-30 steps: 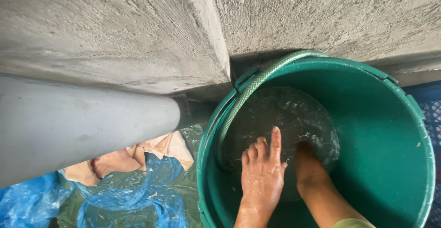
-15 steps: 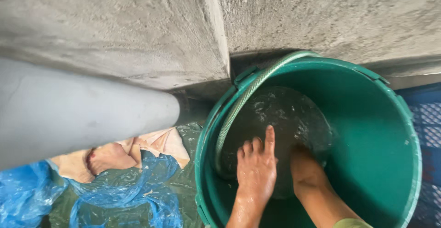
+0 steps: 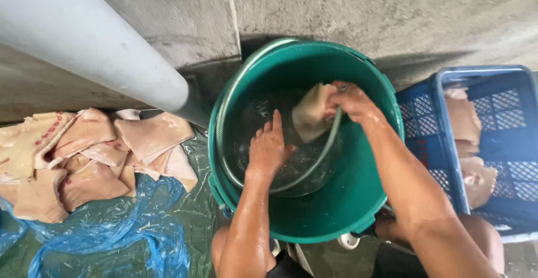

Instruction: The person washes flat, light-colored material pieces by hand in a green bucket of water. They repeatedly submerge, rub, and wring each piece, then place the cleaned pieces into a blue basket.

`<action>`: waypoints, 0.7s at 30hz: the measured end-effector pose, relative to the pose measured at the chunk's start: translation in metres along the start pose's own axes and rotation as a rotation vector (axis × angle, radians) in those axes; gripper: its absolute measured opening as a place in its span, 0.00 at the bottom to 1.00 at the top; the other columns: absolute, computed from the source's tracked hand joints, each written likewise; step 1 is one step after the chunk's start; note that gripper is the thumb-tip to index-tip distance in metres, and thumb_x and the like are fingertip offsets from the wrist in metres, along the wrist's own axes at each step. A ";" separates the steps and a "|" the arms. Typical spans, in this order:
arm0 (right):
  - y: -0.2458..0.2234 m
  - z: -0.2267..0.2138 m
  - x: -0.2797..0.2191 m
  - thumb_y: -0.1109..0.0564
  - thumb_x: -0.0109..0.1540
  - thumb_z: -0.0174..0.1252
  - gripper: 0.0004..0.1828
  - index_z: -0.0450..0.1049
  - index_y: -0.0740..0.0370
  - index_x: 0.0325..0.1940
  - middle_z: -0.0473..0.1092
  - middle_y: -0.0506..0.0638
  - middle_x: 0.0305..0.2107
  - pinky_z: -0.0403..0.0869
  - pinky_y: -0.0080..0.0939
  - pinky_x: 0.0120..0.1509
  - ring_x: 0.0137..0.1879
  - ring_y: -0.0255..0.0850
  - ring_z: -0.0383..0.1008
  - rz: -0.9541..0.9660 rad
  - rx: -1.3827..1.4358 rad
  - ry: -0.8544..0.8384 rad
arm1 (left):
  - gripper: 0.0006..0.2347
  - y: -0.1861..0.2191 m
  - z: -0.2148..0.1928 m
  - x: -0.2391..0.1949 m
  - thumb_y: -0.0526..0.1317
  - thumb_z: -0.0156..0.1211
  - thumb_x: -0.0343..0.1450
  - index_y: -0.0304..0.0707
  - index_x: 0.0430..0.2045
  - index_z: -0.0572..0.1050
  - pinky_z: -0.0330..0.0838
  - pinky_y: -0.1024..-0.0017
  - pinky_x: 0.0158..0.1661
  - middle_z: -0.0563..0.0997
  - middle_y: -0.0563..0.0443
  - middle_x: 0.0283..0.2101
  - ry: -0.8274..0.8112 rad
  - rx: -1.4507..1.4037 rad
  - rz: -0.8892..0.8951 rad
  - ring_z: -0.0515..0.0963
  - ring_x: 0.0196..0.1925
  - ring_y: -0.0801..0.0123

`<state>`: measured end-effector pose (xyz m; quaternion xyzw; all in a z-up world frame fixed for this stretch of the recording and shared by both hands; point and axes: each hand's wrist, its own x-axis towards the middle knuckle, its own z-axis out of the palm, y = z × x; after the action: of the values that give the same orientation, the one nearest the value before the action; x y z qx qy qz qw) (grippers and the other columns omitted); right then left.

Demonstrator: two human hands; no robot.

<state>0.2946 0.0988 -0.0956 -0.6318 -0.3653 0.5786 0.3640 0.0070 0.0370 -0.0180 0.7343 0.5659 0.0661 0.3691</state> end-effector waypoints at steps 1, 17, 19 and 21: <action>-0.014 -0.008 -0.019 0.66 0.49 0.62 0.16 0.75 0.62 0.41 0.74 0.52 0.27 0.76 0.41 0.35 0.30 0.40 0.77 -0.008 0.050 -0.017 | 0.50 0.004 0.000 -0.002 0.42 0.76 0.58 0.36 0.72 0.45 0.63 0.48 0.62 0.62 0.30 0.68 0.029 -0.093 0.042 0.66 0.65 0.35; -0.027 -0.031 -0.092 0.66 0.55 0.57 0.27 0.68 0.62 0.59 0.73 0.52 0.45 0.76 0.40 0.52 0.47 0.39 0.75 -0.457 0.018 0.215 | 0.22 0.016 0.030 0.017 0.35 0.73 0.63 0.27 0.52 0.79 0.77 0.69 0.53 0.87 0.44 0.46 -0.076 -0.856 0.188 0.85 0.47 0.67; -0.023 -0.022 -0.085 0.61 0.62 0.57 0.29 0.65 0.63 0.67 0.71 0.55 0.54 0.72 0.43 0.60 0.56 0.43 0.71 -0.593 -0.426 0.488 | 0.23 0.011 0.037 0.021 0.33 0.72 0.64 0.29 0.54 0.75 0.76 0.69 0.54 0.84 0.46 0.49 -0.041 -1.088 0.200 0.83 0.50 0.68; -0.010 0.010 -0.082 0.56 0.71 0.63 0.27 0.63 0.63 0.72 0.68 0.60 0.63 0.66 0.50 0.73 0.68 0.51 0.66 -0.779 -0.832 0.697 | 0.23 0.004 0.038 0.021 0.33 0.71 0.65 0.30 0.55 0.73 0.76 0.68 0.55 0.83 0.47 0.50 -0.001 -1.297 0.187 0.82 0.51 0.68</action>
<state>0.2794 0.0309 -0.0494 -0.6916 -0.6205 -0.0220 0.3692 0.0367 0.0376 -0.0496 0.4089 0.3450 0.4255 0.7299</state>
